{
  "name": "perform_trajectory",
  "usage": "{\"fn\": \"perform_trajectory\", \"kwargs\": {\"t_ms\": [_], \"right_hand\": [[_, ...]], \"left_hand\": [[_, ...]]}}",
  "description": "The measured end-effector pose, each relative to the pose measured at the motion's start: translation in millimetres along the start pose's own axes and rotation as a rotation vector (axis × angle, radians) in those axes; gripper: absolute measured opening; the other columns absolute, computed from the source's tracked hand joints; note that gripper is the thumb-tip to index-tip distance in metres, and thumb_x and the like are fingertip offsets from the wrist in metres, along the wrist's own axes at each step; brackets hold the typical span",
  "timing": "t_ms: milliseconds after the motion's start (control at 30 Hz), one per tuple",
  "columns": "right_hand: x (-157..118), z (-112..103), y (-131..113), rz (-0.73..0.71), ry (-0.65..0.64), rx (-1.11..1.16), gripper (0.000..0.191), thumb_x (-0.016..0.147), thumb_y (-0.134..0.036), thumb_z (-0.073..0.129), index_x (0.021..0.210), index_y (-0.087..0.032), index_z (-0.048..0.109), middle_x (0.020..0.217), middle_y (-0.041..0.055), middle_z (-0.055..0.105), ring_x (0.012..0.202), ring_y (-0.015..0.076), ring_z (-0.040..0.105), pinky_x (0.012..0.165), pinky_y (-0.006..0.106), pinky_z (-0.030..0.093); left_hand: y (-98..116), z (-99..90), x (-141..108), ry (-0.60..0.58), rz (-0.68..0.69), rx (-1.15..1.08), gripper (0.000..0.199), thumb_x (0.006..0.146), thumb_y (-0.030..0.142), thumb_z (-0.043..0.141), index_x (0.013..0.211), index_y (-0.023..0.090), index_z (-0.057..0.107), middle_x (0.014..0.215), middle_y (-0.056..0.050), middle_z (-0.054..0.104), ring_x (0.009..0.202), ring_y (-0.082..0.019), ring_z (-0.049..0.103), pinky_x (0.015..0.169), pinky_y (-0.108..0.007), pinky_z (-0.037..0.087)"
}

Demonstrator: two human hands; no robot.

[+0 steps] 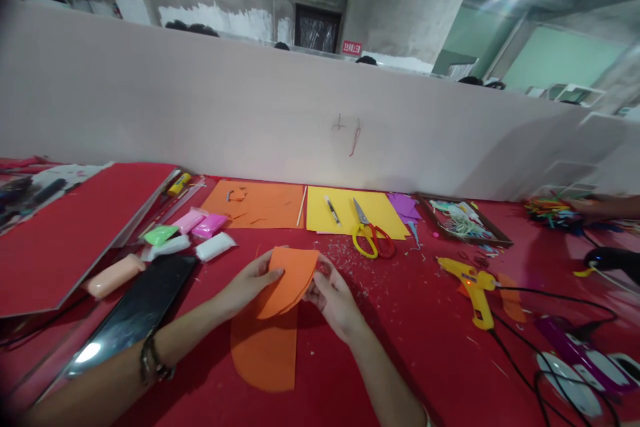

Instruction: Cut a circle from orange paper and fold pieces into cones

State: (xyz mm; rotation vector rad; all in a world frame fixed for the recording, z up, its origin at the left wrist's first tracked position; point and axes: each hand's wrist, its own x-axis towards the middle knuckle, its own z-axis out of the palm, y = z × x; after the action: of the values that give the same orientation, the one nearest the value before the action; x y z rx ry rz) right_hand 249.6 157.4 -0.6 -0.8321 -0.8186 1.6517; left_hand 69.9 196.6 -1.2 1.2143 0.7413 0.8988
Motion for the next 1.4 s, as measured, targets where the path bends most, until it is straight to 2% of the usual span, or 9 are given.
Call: {"fn": "perform_trajectory", "kwargs": {"t_ms": [167,400,600,700,833,967,1133,1267,1400], "right_hand": [[0.8,2.7,1.0,0.022,0.003,-0.028,0.037,0.068,-0.027,0.071,0.101,-0.020,0.056,0.082,0.0001,0.061,0.061,0.0077,0.053,0.059,0.021,0.045],[1.4,0.1,8.3,0.006,-0.078,-0.085,0.035,0.072,-0.036,0.066,0.102,-0.021,0.057,0.079,0.0002,0.059,0.060,0.0090,0.051,0.058,0.022,0.043],[-0.8,-0.1,5.1,-0.039,-0.217,-0.186,0.050,0.068,-0.048,0.065,0.108,-0.021,0.052,0.087,0.0045,0.060,0.063,0.0113,0.051,0.062,0.026,0.042],[-0.6,-0.2,6.2,-0.050,-0.153,-0.235,0.054,0.064,-0.049,0.068,0.106,-0.021,0.052,0.090,0.0053,0.060,0.063,0.0122,0.052,0.061,0.026,0.042],[1.5,-2.7,9.0,-0.044,-0.033,-0.292,0.043,0.066,-0.042,0.069,0.100,-0.019,0.055,0.086,0.0040,0.061,0.066,0.0127,0.052,0.062,0.025,0.042],[1.5,-4.9,9.4,-0.034,-0.075,-0.302,0.041,0.066,-0.041,0.069,0.098,-0.018,0.057,0.080,0.0026,0.062,0.061,0.0108,0.051,0.058,0.024,0.042],[0.6,-6.6,8.6,-0.062,-0.081,-0.311,0.041,0.064,-0.045,0.069,0.092,-0.017,0.057,0.071,0.0002,0.059,0.056,0.0100,0.049,0.056,0.023,0.041],[0.4,-7.2,7.7,-0.102,-0.084,-0.377,0.036,0.069,-0.048,0.063,0.085,-0.015,0.059,0.066,-0.0007,0.056,0.053,0.0087,0.046,0.053,0.022,0.038],[-0.1,-3.7,6.2,-0.118,-0.073,-0.378,0.028,0.074,-0.042,0.061,0.089,-0.018,0.062,0.077,0.0010,0.062,0.062,0.0113,0.053,0.060,0.024,0.042]], "left_hand": [[-1.3,3.0,-1.8,0.030,-0.049,-0.067,0.069,0.077,0.033,0.056,0.135,0.019,0.021,0.129,-0.012,0.047,0.110,-0.024,0.051,0.089,-0.036,0.043],[-4.6,2.6,-3.4,0.007,-0.070,0.016,0.070,0.080,0.022,0.046,0.139,0.024,0.009,0.140,-0.010,0.032,0.124,-0.024,0.035,0.096,-0.039,0.036],[-5.3,4.2,-1.3,0.019,-0.075,0.083,0.065,0.081,0.021,0.039,0.138,0.025,0.008,0.128,-0.009,0.042,0.114,-0.019,0.046,0.097,-0.036,0.034],[-6.0,3.8,-0.8,0.021,-0.067,0.096,0.067,0.081,0.023,0.040,0.138,0.026,0.006,0.126,-0.009,0.042,0.113,-0.019,0.046,0.095,-0.035,0.037],[-6.9,1.4,-0.3,0.009,-0.051,0.111,0.069,0.080,0.026,0.044,0.138,0.023,0.009,0.129,-0.010,0.041,0.120,-0.020,0.040,0.100,-0.036,0.031],[-9.7,-0.9,-0.3,-0.028,-0.058,0.093,0.063,0.081,0.029,0.045,0.137,0.022,0.017,0.136,-0.008,0.037,0.124,-0.020,0.035,0.102,-0.037,0.029],[-18.7,-0.4,-2.0,-0.088,-0.045,0.059,0.051,0.089,0.046,0.029,0.133,0.022,0.032,0.141,-0.006,0.031,0.128,-0.020,0.030,0.106,-0.039,0.022],[-18.8,2.6,-7.3,-0.235,-0.027,0.018,0.062,0.081,0.056,0.041,0.134,0.024,0.032,0.142,-0.007,0.030,0.128,-0.023,0.030,0.105,-0.041,0.023],[-9.4,6.4,-14.5,-0.354,-0.040,-0.011,0.085,0.063,0.065,0.058,0.133,0.022,0.035,0.137,-0.009,0.038,0.123,-0.029,0.036,0.103,-0.043,0.026]]}}
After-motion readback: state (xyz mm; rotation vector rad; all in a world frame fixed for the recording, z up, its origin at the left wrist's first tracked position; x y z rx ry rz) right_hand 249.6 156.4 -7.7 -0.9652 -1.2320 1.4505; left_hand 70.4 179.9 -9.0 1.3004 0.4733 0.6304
